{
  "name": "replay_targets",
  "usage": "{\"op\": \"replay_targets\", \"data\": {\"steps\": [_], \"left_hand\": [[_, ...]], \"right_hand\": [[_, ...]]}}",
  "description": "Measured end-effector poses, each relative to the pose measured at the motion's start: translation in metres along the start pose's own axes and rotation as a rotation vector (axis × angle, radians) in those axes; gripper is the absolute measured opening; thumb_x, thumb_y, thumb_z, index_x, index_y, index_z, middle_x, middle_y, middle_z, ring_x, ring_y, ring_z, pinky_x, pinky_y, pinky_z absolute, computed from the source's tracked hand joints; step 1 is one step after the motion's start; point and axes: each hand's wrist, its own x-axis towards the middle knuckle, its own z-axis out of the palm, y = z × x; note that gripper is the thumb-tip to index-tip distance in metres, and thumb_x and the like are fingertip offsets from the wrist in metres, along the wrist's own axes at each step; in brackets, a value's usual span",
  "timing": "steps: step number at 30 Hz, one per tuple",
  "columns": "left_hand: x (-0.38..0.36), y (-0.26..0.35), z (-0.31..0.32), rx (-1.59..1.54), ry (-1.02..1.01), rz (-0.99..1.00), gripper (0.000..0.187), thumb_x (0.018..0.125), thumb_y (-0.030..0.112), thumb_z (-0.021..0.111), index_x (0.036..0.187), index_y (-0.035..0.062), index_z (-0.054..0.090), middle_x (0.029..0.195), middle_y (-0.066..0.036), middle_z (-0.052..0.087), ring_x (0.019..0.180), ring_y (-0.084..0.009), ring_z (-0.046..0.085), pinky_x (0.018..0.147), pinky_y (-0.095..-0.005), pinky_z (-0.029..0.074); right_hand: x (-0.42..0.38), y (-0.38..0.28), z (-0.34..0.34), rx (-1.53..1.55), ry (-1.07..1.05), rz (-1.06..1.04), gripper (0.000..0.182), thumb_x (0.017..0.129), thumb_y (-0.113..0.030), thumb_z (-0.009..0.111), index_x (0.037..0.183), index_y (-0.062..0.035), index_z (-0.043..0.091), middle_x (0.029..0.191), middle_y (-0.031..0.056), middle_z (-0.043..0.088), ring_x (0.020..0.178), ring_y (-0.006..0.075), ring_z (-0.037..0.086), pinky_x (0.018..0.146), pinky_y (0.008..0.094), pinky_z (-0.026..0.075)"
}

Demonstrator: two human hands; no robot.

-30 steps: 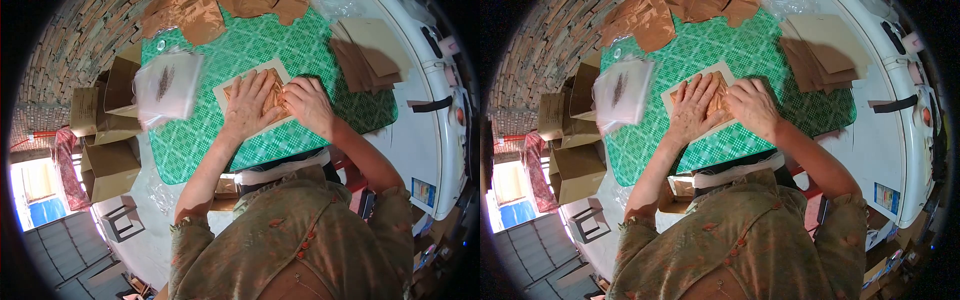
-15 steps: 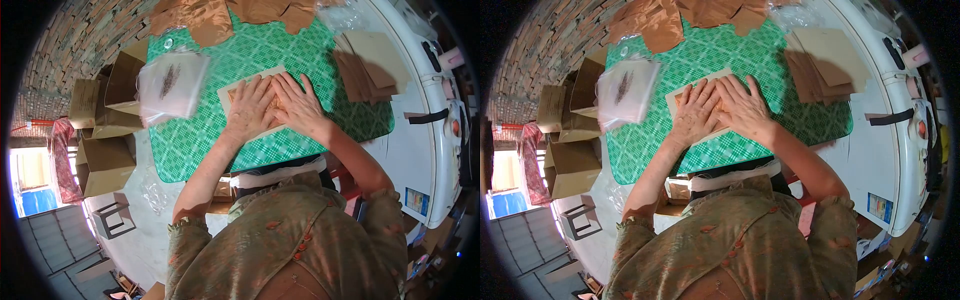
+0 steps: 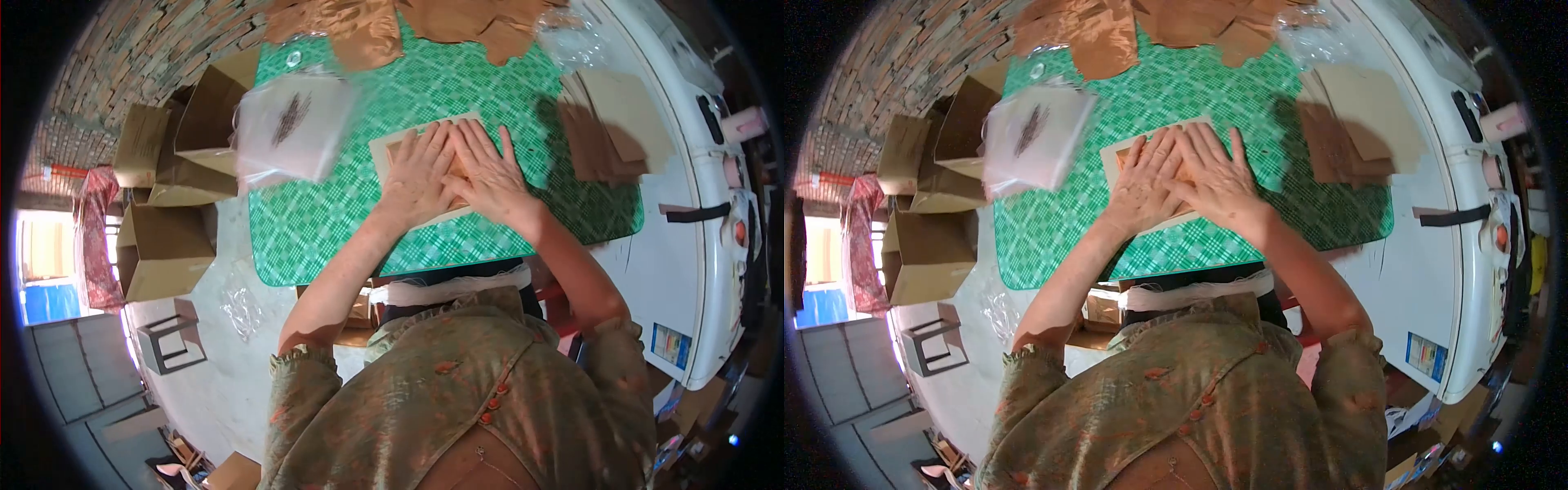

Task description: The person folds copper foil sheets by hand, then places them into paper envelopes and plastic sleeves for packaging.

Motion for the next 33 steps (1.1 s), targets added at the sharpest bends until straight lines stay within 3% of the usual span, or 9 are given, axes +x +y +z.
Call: {"op": "replay_targets", "data": {"steps": [6,10,13,17,20,27,29,33], "left_hand": [[-0.002,0.000,0.006,-0.018,0.011,-0.048,0.075,0.103,0.049,0.040,0.159,-0.0011,0.035,0.167,-0.024,0.028,0.155,-0.0423,0.023,0.128,-0.0544,0.013],[-0.008,-0.006,-0.003,-0.296,0.115,-0.170,0.066,0.102,0.028,0.055,0.158,0.0012,0.035,0.164,-0.025,0.033,0.155,-0.0415,0.026,0.129,-0.0497,0.020],[-0.023,-0.019,-0.034,-0.336,0.213,-0.266,0.060,0.101,0.017,0.057,0.156,0.0016,0.039,0.160,-0.026,0.040,0.152,-0.0412,0.033,0.127,-0.0486,0.026],[-0.041,-0.045,-0.057,-0.244,0.281,-0.346,0.055,0.100,0.016,0.058,0.150,-0.0018,0.045,0.153,-0.027,0.048,0.145,-0.0429,0.041,0.121,-0.0495,0.033],[-0.041,-0.045,-0.059,-0.219,0.181,-0.322,0.055,0.106,0.023,0.054,0.155,0.0026,0.041,0.158,-0.023,0.045,0.150,-0.0391,0.038,0.126,-0.0483,0.027],[-0.044,-0.017,-0.019,0.109,0.039,-0.200,0.064,0.108,0.044,0.045,0.159,0.0042,0.038,0.165,-0.018,0.036,0.154,-0.0340,0.030,0.128,-0.0499,0.021],[-0.046,-0.016,-0.018,0.125,0.023,-0.203,0.065,0.108,0.044,0.046,0.159,0.0049,0.037,0.165,-0.017,0.036,0.155,-0.0338,0.030,0.128,-0.0504,0.020],[-0.036,-0.013,-0.027,0.171,0.058,-0.220,0.064,0.108,0.044,0.046,0.160,0.0071,0.037,0.165,-0.017,0.036,0.155,-0.0336,0.029,0.127,-0.0517,0.020]], "right_hand": [[-0.002,0.006,0.013,-0.012,-0.077,0.050,0.090,0.104,-0.065,0.038,0.164,-0.0004,0.022,0.171,0.0160,0.022,0.161,0.0283,0.011,0.127,0.0583,-0.002],[-0.003,0.009,0.016,-0.008,-0.069,0.033,0.087,0.105,-0.063,0.037,0.164,-0.0001,0.022,0.171,0.0161,0.022,0.161,0.0279,0.011,0.127,0.0584,-0.001],[-0.002,0.007,0.012,-0.045,-0.067,0.022,0.084,0.105,-0.061,0.038,0.162,0.0007,0.026,0.170,0.0163,0.024,0.161,0.0285,0.012,0.127,0.0593,0.002],[-0.002,0.006,0.014,-0.055,-0.059,0.026,0.084,0.105,-0.060,0.041,0.160,0.0016,0.029,0.170,0.0169,0.025,0.160,0.0291,0.013,0.127,0.0605,0.004],[-0.002,0.005,0.013,-0.044,-0.060,0.033,0.084,0.104,-0.059,0.043,0.160,0.0020,0.029,0.169,0.0175,0.025,0.160,0.0293,0.013,0.126,0.0608,0.004],[0.000,0.000,0.004,-0.022,-0.096,0.052,0.082,0.105,-0.057,0.042,0.161,0.0013,0.027,0.170,0.0172,0.022,0.161,0.0286,0.012,0.127,0.0590,0.003],[0.000,-0.003,-0.002,-0.052,-0.154,0.070,0.079,0.107,-0.052,0.041,0.163,-0.0001,0.023,0.172,0.0158,0.019,0.161,0.0272,0.009,0.129,0.0544,0.000],[0.000,-0.002,0.001,-0.068,-0.151,0.069,0.079,0.107,-0.054,0.040,0.163,-0.0004,0.023,0.172,0.0150,0.019,0.161,0.0268,0.009,0.129,0.0541,0.000]]}}
